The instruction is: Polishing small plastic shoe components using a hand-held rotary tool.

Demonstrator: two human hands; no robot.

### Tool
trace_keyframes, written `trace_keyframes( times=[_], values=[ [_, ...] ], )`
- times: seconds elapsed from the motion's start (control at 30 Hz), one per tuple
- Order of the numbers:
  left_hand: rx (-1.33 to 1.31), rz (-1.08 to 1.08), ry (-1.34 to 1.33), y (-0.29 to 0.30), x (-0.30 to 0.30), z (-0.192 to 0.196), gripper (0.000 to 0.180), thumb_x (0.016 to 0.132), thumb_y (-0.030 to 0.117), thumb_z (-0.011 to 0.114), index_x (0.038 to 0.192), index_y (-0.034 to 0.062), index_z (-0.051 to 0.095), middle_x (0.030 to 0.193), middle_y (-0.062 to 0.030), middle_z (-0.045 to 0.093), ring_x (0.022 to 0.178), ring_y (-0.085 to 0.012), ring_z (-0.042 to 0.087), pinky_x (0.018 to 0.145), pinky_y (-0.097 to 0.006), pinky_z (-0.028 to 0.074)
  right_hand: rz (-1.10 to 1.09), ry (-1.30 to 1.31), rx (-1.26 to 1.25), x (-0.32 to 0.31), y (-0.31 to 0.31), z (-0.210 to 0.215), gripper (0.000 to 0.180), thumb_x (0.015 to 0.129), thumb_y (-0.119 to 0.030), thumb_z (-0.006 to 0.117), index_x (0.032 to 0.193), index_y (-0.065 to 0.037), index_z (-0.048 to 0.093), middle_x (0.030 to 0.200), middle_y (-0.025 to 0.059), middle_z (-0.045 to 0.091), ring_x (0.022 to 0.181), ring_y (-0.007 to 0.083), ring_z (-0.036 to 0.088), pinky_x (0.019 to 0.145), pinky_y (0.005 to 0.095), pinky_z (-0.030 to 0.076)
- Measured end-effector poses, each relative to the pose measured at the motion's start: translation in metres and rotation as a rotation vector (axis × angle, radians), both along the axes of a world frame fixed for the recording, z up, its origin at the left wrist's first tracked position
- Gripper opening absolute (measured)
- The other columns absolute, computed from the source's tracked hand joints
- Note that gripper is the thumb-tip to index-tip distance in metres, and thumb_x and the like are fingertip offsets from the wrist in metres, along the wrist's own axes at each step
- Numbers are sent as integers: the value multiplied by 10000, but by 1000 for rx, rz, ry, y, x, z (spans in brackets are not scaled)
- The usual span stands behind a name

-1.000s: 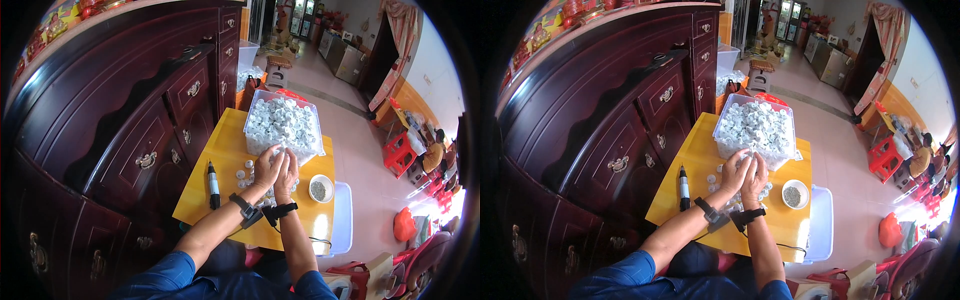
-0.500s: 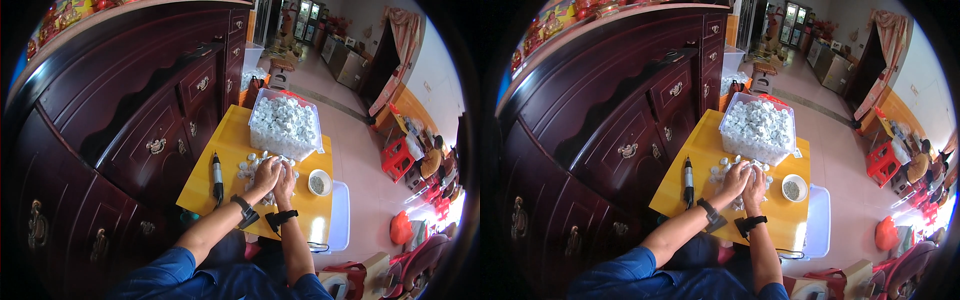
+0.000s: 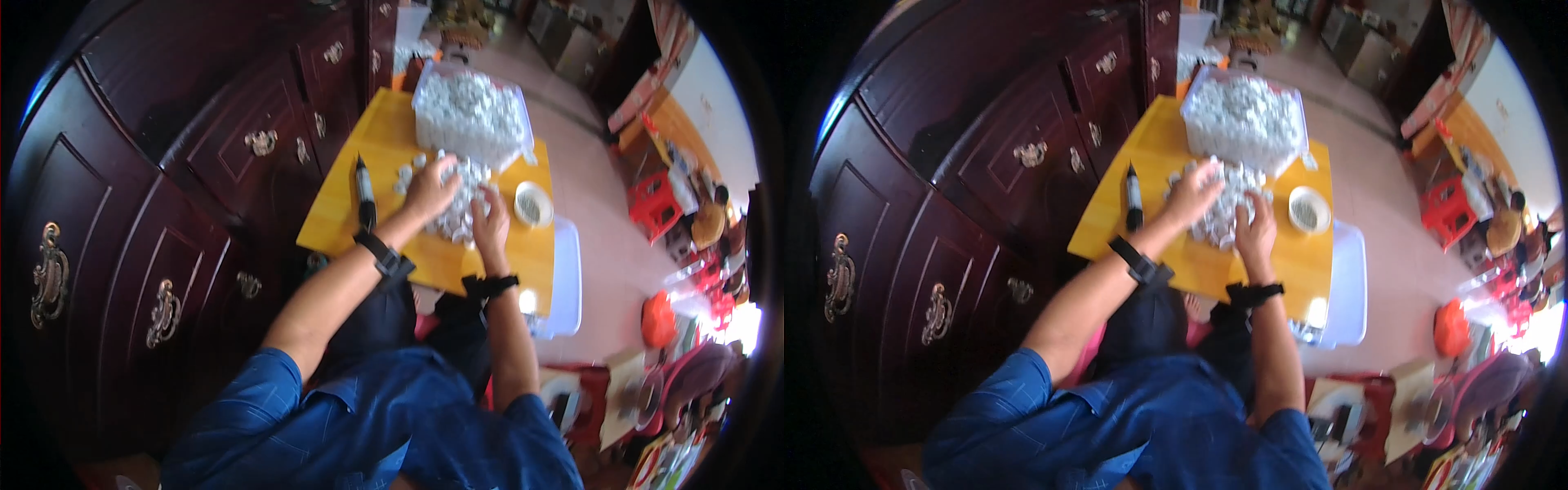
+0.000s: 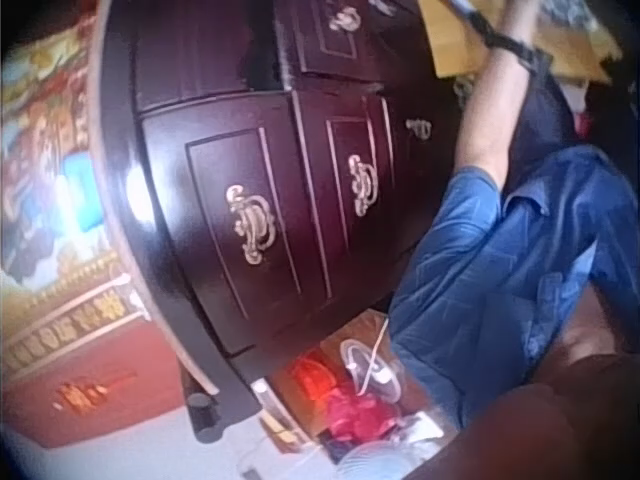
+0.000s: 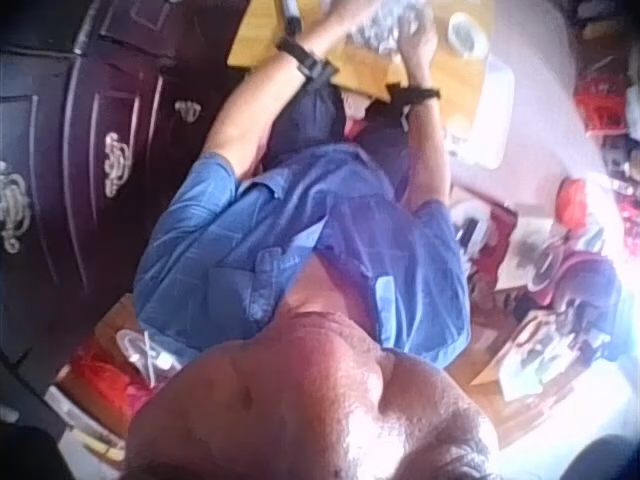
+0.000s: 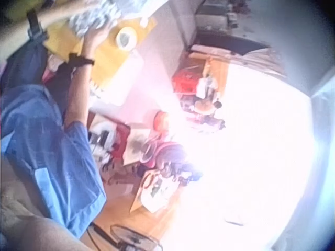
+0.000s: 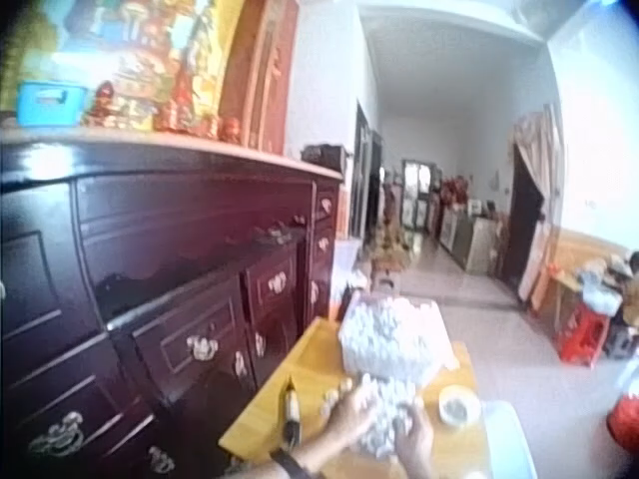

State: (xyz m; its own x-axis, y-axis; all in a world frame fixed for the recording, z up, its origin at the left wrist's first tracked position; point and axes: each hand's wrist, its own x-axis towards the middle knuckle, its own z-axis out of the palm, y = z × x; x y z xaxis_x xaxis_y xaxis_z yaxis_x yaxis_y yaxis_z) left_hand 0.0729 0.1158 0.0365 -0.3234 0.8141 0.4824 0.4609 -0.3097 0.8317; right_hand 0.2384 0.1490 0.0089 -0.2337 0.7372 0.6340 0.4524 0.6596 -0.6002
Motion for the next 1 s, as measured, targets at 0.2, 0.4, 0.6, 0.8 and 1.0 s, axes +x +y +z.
trace_keyframes(
  times=[0.2,0.4,0.6,0.8,1.0],
  values=[
    [-59,-335,22,-95,-14,88,307,936,130,629,1206,-14,615,1037,-82,683,948,-116,637,841,-272,512,38,178,-236,46,-31,12,252,910,-158,626,1117,-17,659,1015,133,708,925,214,681,777,330,529],
    [134,-688,477,-221,30,188,267,888,123,640,1130,13,670,903,-129,690,847,-245,690,778,-292,540,20,158,-345,90,-55,-1,201,916,-148,620,1041,-7,692,886,90,725,817,147,689,765,289,535],
    [366,-674,661,-289,67,224,205,837,255,651,1005,165,724,805,-19,676,689,-138,678,585,-260,544,31,275,-502,109,-68,-13,184,913,-128,599,974,19,692,870,59,709,809,134,681,753,264,530],
    [579,-913,986,-261,115,223,416,754,208,689,1158,127,636,963,-84,630,850,-226,660,709,-369,574,47,460,-577,100,-49,-41,158,917,-103,603,969,15,695,856,44,694,744,119,655,708,249,524],
    [584,-686,888,-266,129,208,342,738,221,671,1054,91,673,831,-37,610,710,-169,631,592,-304,528,3,466,-613,108,-54,-47,172,950,-111,579,1041,-3,678,960,45,684,807,109,628,745,234,512]
  ],
)
